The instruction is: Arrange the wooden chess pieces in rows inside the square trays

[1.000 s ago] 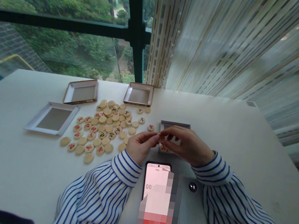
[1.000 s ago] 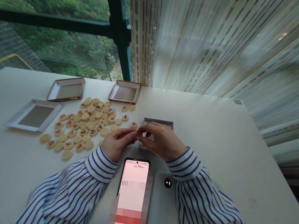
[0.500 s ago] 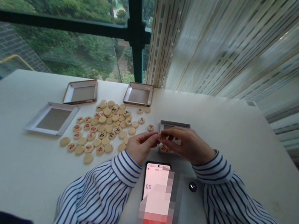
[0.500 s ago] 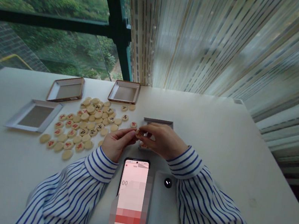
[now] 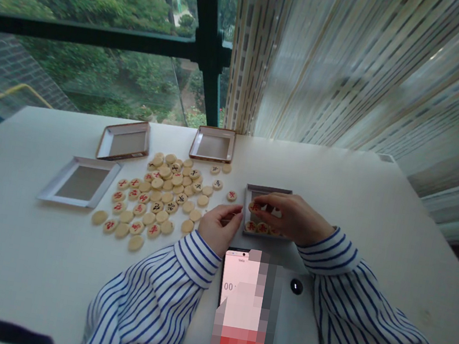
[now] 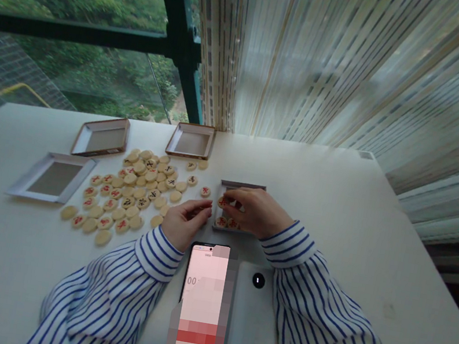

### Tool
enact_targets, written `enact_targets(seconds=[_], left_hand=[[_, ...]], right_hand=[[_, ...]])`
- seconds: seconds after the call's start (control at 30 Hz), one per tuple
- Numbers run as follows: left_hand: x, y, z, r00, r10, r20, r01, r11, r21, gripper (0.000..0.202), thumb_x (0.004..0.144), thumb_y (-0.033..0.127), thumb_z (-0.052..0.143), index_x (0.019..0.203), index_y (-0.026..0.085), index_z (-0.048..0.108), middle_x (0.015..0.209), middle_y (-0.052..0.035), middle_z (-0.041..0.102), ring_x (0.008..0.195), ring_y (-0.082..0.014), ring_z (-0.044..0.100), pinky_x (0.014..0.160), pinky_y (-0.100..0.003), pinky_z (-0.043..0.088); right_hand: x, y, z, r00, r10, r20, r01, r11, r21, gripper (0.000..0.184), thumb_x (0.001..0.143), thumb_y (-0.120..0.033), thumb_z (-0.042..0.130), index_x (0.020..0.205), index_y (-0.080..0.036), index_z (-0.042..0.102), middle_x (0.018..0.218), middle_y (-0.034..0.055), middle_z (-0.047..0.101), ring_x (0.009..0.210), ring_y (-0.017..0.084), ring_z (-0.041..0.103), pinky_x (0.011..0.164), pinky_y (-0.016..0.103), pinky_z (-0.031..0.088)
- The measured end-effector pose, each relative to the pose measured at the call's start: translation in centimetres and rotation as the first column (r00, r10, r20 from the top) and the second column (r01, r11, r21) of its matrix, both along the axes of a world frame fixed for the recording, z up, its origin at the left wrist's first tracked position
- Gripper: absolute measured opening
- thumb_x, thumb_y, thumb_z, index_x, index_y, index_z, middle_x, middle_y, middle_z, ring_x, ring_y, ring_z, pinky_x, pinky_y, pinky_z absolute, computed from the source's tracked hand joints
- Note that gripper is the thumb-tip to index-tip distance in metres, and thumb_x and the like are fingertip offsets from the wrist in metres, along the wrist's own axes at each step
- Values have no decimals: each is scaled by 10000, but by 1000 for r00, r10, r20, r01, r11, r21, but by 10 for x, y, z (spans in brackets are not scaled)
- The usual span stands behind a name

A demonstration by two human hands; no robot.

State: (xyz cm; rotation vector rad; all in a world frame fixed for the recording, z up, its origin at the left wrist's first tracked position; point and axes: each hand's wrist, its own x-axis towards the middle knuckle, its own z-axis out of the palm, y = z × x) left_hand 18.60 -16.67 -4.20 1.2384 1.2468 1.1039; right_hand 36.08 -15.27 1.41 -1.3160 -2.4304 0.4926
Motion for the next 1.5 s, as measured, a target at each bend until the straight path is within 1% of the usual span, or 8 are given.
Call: enact_targets(seconds=[0.13,0.37,0.47,0.6,0.7,1.0,1.27,1.5], left_hand=[[1,-1,-3,994,-36,-100,44,996,77,208,652,229,626,840,164,685,805,-64,674,662,-134,606,609,-239,489],[0,-2,-7,979,-87,-183,106,989,98,248,671,217,603,905,168,670,818,-74,668,675,-150,603,613,-262,492],[0,-2,-8,976,-108,-189,131,985,110,250,665,198,600,904,182,672,818,-68,670,684,-153,604,613,-262,491],[1,-2,-9,973,-86,-212,116,984,132,252,672,172,578,906,183,671,843,-66,671,692,-151,607,631,-266,492],[0,-3,-9,971,-119,-209,147,981,124,260,676,167,575,918,183,668,867,-69,668,709,-154,610,647,-270,495],[0,-2,-4,958,-133,-254,168,979,118,251,695,165,559,924,168,662,889,-74,660,713,-148,606,641,-264,496],[0,-3,-6,945,-140,-296,185,974,128,260,712,162,541,949,145,647,899,-86,660,740,-159,616,677,-283,511],[-1,-3,-5,929,-133,-345,194,970,149,254,704,119,538,933,148,642,867,-58,663,706,-127,611,641,-248,516]], right_hand=[[0,1,-6,996,-3,89,5,1000,-18,242,827,-298,470,970,-173,621,877,66,663,761,153,596,661,246,425],[-1,1,-10,978,6,209,-7,1000,6,250,842,-324,442,943,-187,624,860,64,657,750,159,589,637,247,398],[-1,2,-11,976,4,218,-6,1000,7,259,844,-337,437,945,-193,627,866,64,651,751,156,586,626,244,388],[-2,2,-11,975,24,220,-23,1000,-7,283,853,-349,420,953,-190,632,862,67,641,746,151,578,625,241,383],[-1,2,-12,974,27,224,-26,1000,-5,296,858,-357,410,961,-195,635,872,70,632,751,151,573,628,242,381],[-1,3,-15,969,36,246,-37,999,-2,327,867,-376,384,946,-188,640,866,73,613,756,156,561,654,254,377],[-1,3,-15,967,38,250,-39,999,-2,324,868,-372,384,970,-196,636,883,75,607,771,156,561,663,252,373],[-1,2,-14,965,47,258,-44,999,-16,331,868,-380,380,971,-197,636,877,73,605,764,153,555,659,252,362]])
